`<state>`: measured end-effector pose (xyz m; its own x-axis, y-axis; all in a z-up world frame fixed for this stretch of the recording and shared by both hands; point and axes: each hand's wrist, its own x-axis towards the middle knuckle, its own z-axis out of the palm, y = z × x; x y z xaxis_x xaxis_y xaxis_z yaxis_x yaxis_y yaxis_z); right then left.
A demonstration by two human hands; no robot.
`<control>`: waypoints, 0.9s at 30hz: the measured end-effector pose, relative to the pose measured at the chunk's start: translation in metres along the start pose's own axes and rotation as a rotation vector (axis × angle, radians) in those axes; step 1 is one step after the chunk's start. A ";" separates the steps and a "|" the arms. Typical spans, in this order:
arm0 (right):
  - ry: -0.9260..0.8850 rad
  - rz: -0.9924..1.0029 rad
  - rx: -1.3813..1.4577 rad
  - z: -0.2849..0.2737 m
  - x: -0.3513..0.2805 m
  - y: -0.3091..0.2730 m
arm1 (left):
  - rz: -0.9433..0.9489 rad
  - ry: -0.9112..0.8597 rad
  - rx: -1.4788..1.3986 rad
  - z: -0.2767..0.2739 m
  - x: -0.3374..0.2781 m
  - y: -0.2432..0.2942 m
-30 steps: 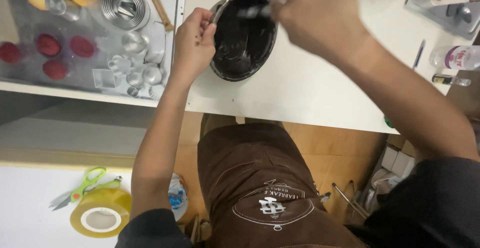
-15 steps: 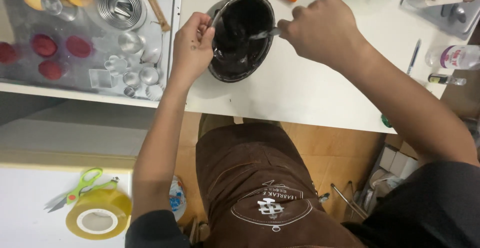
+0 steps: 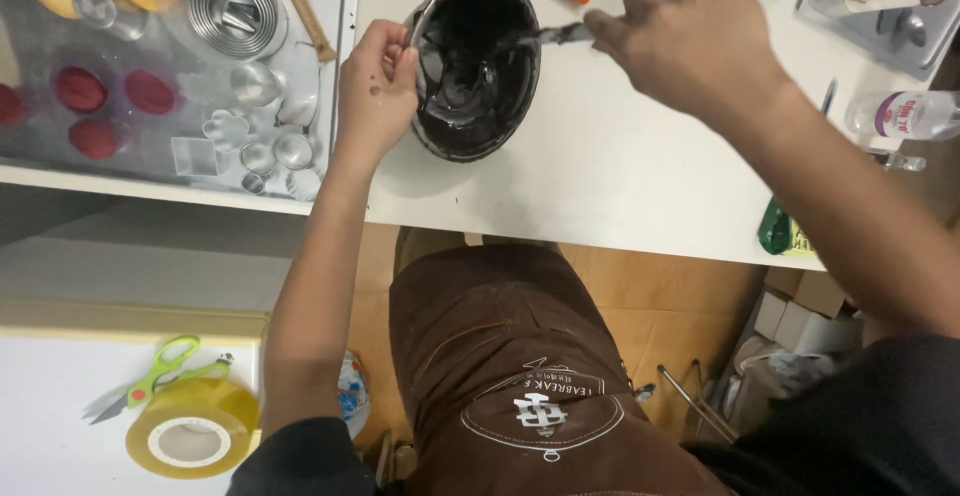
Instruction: Melt chocolate in a pot using an induction stove, stir with a spatula, and monitor temperature with an infrared thermometer.
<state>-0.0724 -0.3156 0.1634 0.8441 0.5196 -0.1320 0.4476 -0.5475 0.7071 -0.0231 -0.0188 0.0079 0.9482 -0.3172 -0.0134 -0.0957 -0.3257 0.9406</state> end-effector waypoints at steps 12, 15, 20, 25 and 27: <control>-0.347 0.021 0.096 0.059 -0.023 -0.031 | -0.024 -0.072 0.128 0.023 0.004 0.034; -0.375 0.063 0.633 0.058 -0.037 -0.055 | 0.054 -0.018 0.098 0.018 -0.009 0.042; -0.309 0.200 0.837 0.052 -0.062 -0.065 | -0.020 -0.020 0.096 0.008 -0.005 0.021; 0.001 0.194 0.329 0.053 -0.058 -0.056 | -0.019 0.013 0.035 -0.002 -0.008 0.018; 0.013 0.229 0.090 0.049 -0.049 -0.055 | -0.033 -0.015 0.020 -0.003 -0.010 0.024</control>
<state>-0.1237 -0.3428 0.0970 0.9231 0.3832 0.0336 0.2700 -0.7077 0.6529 -0.0340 -0.0208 0.0316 0.9463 -0.3193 -0.0500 -0.0703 -0.3542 0.9325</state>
